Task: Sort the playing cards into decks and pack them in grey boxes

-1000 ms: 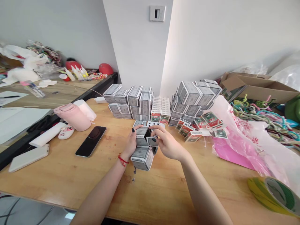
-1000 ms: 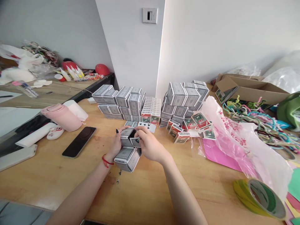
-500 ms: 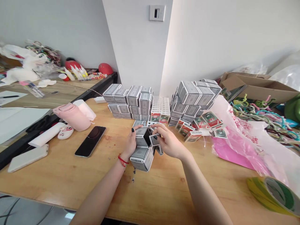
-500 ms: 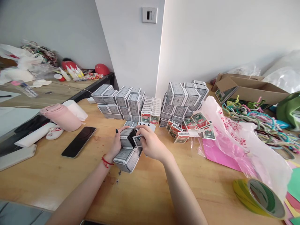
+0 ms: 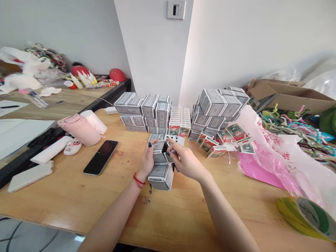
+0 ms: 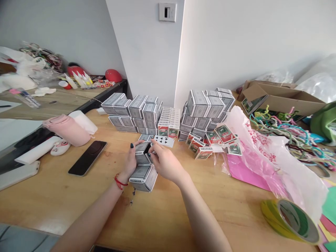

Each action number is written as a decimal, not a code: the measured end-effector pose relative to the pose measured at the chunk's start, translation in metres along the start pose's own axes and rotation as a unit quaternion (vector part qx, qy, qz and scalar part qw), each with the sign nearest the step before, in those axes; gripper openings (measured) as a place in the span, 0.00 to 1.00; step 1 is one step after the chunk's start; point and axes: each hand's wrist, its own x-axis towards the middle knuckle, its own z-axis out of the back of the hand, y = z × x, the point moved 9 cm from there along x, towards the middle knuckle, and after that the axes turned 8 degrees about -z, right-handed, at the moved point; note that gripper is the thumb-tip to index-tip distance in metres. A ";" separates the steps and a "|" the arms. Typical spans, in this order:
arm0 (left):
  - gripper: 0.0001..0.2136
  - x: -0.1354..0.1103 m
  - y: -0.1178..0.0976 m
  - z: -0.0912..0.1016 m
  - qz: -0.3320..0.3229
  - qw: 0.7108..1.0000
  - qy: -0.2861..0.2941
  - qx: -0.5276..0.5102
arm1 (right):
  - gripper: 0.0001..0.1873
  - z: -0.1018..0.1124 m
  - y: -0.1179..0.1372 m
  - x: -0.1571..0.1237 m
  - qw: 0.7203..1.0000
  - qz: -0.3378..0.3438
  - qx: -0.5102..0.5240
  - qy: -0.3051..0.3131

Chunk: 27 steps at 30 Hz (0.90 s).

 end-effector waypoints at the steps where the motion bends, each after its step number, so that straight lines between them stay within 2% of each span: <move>1: 0.22 0.000 -0.001 -0.001 -0.002 1.000 0.001 -0.001 | 0.13 0.000 -0.001 0.000 1.000 -0.001 -0.002 -0.001; 8: 0.22 0.000 -0.007 -0.002 -0.026 0.999 0.002 0.033 | 0.17 0.000 -0.001 0.000 1.000 -0.003 -0.012 -0.014; 14: 0.21 -0.001 -0.011 -0.003 -0.053 0.996 0.008 0.072 | 0.12 0.000 -0.001 0.001 0.999 -0.013 -0.020 -0.024; 19: 0.19 -0.003 -0.015 -0.004 -0.077 0.993 0.012 0.093 | 0.12 -0.001 -0.005 0.003 0.999 -0.029 -0.016 -0.032; 27: 0.20 -0.005 -0.017 -0.006 -0.067 0.994 0.005 0.088 | 0.14 -0.001 -0.005 0.002 0.998 -0.038 -0.018 -0.042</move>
